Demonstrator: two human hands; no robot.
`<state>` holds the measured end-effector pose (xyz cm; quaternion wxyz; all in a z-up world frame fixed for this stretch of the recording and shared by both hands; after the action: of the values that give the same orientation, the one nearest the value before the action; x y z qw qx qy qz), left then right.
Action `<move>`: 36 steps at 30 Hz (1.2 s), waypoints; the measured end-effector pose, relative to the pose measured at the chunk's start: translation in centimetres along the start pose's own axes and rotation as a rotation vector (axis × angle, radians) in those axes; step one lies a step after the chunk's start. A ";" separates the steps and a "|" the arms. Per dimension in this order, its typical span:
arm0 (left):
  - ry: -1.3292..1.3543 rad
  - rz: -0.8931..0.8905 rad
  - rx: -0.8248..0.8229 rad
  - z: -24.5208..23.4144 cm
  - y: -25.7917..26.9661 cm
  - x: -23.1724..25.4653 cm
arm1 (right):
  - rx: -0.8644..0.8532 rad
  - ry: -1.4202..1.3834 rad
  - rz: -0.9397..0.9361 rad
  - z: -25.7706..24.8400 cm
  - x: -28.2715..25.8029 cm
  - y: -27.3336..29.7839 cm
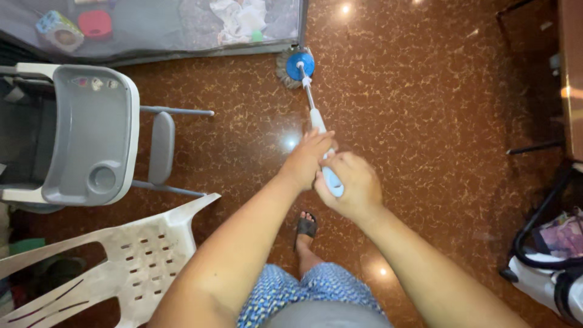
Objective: The person mops the floor using a mop, starting near a bucket. They move a plastic chair and a high chair to mop underneath them, and open a door to clean the area.
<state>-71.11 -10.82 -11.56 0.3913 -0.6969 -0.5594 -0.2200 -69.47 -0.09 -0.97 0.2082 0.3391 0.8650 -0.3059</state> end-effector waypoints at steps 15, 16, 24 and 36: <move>-0.013 -0.092 -0.031 -6.4 1.6 2.6 | -0.030 -0.168 -0.237 0.7 -3.9 -2.8; -0.018 -0.145 -0.039 -6.3 1.4 1.1 | -0.049 -0.140 -0.212 1.9 -3.5 -3.2; -0.156 -0.150 -0.084 -12.6 1.8 -0.3 | -0.051 -0.153 -0.174 4.4 -8.1 -6.1; -0.147 -0.227 -0.098 -20.2 8.7 -9.4 | -0.056 -0.166 -0.221 15.3 -14.8 -9.6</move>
<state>-62.83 -33.11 -9.10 0.2873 -0.6618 -0.6502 -0.2384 -63.90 -22.74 0.03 0.2537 0.2094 0.8850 -0.3296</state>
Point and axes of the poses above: each hand's wrist, its own y-axis away from the middle knuckle, its own z-axis out of the palm, x = y × z, the point moved 7 cm from there along -y, towards the middle knuckle, and after that the axes turned 3 degrees about -z, right-handed, at the moved point
